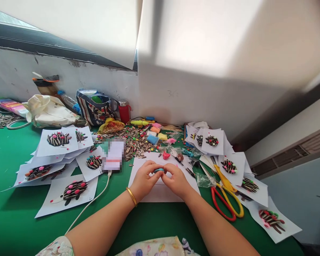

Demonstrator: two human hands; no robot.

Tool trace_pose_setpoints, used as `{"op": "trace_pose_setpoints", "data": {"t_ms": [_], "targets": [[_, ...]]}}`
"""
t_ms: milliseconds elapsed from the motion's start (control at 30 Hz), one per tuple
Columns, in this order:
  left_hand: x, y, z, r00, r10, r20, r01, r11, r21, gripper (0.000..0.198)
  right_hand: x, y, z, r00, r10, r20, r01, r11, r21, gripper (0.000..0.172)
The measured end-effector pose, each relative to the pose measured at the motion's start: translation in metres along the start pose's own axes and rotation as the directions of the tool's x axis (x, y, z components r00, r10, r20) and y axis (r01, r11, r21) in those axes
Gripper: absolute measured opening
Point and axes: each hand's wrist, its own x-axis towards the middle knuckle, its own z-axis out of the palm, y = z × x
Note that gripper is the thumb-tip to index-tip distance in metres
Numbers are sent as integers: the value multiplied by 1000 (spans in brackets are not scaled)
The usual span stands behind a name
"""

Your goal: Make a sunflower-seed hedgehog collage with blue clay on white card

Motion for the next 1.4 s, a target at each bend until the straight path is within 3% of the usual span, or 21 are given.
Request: {"op": "trace_pose_setpoints", "data": {"t_ms": [167,300,500,700,867,1000,1200,1300,1400], "targets": [[1,-7,2,997,-19,-72,18,1000,-19,13,0,-6,-3,998,37,44,-38,999,18,10],[2,-7,4,983,-90,-159,68,988,-139,11,0,-12,-8,994,72,84,-79,994,82,22],[1,2,13,975,-211,-67,179,929,-324,18,-5,-11,-13,993,105,56,-113,978,177,24],[1,17,16,974,-217,64,226,930,-289,36,-15,-2,-14,984,174,-33,-160,954,251,23],[2,25,9,985,-144,96,154,982,-110,29,-21,-2,-12,977,200,-68,-167,929,330,22],[1,23,5,992,-114,53,115,993,-24,20,-23,-3,-7,975,199,-102,-158,936,315,23],[-10,12,8,974,-225,-32,214,955,-205,25,-30,-8,5,985,148,-90,-99,907,408,22],[-19,8,11,976,-216,-22,204,949,-241,32,-34,-9,10,987,128,-102,-70,896,439,25],[-27,8,11,982,-185,-36,174,962,-209,40,-39,-10,14,983,126,-135,-69,928,365,26]]}}
